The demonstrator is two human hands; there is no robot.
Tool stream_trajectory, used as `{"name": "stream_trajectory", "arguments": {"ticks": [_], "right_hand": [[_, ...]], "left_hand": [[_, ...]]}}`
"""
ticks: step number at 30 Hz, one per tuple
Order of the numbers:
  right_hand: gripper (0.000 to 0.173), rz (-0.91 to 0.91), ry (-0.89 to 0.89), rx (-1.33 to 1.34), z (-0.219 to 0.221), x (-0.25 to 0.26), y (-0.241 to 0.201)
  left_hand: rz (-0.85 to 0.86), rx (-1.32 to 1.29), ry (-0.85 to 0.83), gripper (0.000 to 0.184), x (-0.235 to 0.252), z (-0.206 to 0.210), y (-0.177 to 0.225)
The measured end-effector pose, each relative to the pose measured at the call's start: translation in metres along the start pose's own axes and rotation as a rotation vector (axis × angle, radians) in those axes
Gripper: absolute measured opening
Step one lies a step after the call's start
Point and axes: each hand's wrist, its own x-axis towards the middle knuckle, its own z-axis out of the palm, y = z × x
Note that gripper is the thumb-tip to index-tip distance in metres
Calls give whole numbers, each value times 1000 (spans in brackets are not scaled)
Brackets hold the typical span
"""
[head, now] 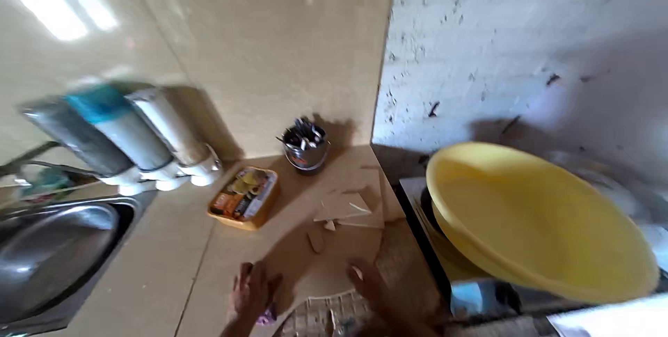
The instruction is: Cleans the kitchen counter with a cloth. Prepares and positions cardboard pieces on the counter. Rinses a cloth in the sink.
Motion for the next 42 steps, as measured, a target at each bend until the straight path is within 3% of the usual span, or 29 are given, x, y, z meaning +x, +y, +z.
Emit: {"name": "stream_trajectory", "arguments": {"ticks": [3, 4, 6, 7, 10, 12, 16, 19, 21, 26, 30, 32, 34, 37, 40, 42], "right_hand": [[37, 52, 39, 373, 24, -29, -2], [37, 35, 67, 370, 29, -37, -1], [35, -56, 135, 258, 34, -49, 5], [34, -94, 156, 207, 33, -54, 10], [35, -115, 146, 100, 29, -61, 30], [35, -99, 143, 90, 30, -66, 40], [33, -33, 202, 100, 12, -92, 47], [27, -70, 360, 25, -9, -114, 64], [27, -56, 421, 19, -16, -122, 73], [32, 18, 394, 201, 6, -115, 60], [45, 174, 241, 757, 15, -100, 34], [34, 128, 253, 907, 10, -93, 28], [26, 37, 459, 740, -11, -85, 19], [45, -117, 687, 238, -58, -55, 28], [70, -162, 635, -284, -91, -1, 72], [78, 5, 507, -505, -89, 26, 92]], "left_hand": [[286, -203, -61, 30, -34, 4, 26], [414, -134, -27, 23, -47, 8, 41], [600, 70, 199, 14, -67, 24, 57], [620, 104, 243, 19, -73, 36, 55], [605, 46, 63, 54, -80, 91, 21], [731, 37, 178, 49, -79, 118, -3], [931, 134, 343, 29, -75, 101, -52], [940, 151, 454, 24, -85, 103, -70], [944, 55, 425, 24, -90, 113, -51], [1200, -167, 304, 20, -71, 156, 46], [999, -486, -183, 44, -82, 108, 105], [958, -407, -198, 57, -83, 87, 103], [859, -336, -92, 49, -74, 70, 81], [566, -213, 141, 40, -48, 57, 16], [327, -32, 182, 59, -27, 58, -52], [269, 70, 179, 68, -25, 61, -69]]}}
